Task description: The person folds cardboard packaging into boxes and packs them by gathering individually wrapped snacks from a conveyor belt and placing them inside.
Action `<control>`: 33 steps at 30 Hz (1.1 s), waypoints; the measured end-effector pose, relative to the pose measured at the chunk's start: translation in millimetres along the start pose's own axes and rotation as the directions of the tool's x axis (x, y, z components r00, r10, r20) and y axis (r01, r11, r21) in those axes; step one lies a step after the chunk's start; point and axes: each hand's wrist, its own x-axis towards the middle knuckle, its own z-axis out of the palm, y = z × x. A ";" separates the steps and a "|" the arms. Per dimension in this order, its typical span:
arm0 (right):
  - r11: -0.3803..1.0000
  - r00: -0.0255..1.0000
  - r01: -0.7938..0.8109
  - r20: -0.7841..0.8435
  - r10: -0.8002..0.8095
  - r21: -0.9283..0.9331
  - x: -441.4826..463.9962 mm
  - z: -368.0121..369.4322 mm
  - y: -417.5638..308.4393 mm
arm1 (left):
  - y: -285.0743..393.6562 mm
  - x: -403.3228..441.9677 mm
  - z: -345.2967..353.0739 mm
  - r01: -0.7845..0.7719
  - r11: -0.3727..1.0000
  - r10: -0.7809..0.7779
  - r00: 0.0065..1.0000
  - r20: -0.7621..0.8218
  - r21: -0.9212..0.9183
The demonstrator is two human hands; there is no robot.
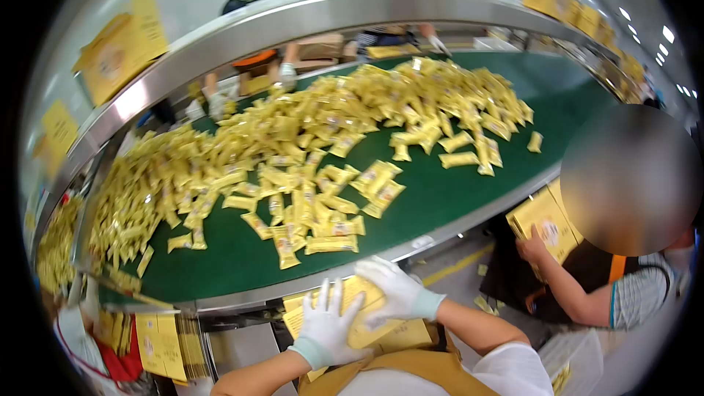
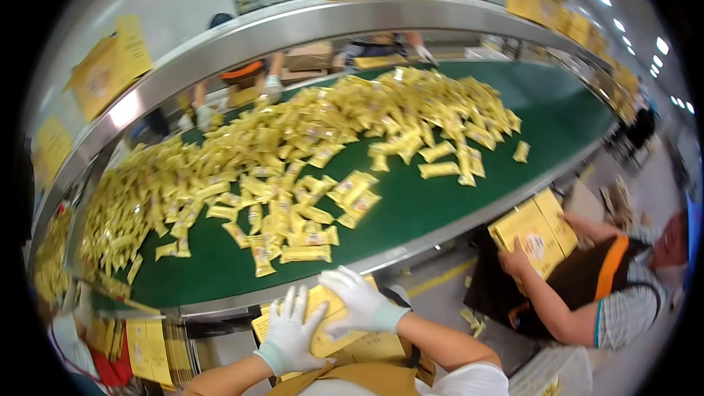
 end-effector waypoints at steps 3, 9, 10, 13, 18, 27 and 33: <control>0.956 0.957 -0.179 0.267 0.114 0.234 42.9 -40.6 3.0 | -0.4 1.0 -7.5 0.006 1.000 -0.006 0.999 0.052 0.006; 0.999 0.998 -0.014 -0.064 0.017 0.049 160.2 -83.5 -58.3 | 4.6 -1.8 -6.6 0.074 0.997 -0.075 0.997 0.019 0.029; 0.995 0.997 0.021 -0.078 -0.013 0.097 157.3 -80.0 -61.4 | 6.0 -1.0 -6.6 0.086 0.996 -0.086 0.996 0.012 0.022; 0.944 0.997 -0.079 0.024 0.075 0.321 118.7 -63.6 -39.2 | 3.4 -5.7 -5.9 0.086 0.996 -0.086 0.996 -0.024 0.003; 0.797 0.842 -0.406 -0.156 0.516 0.447 2.0 -22.7 89.7 | -20.2 -20.3 -15.9 0.211 0.951 -0.252 0.952 -0.172 -0.225; 0.608 0.796 -0.304 -0.155 0.585 0.734 -77.6 19.2 49.6 | -30.7 8.6 83.8 -0.169 -0.603 -0.161 0.983 -0.089 -0.780; 0.802 0.802 -0.596 -0.004 0.597 0.042 -15.2 -33.7 -50.9 | -19.9 -4.8 170.3 0.021 -0.751 -0.280 0.895 0.347 -0.660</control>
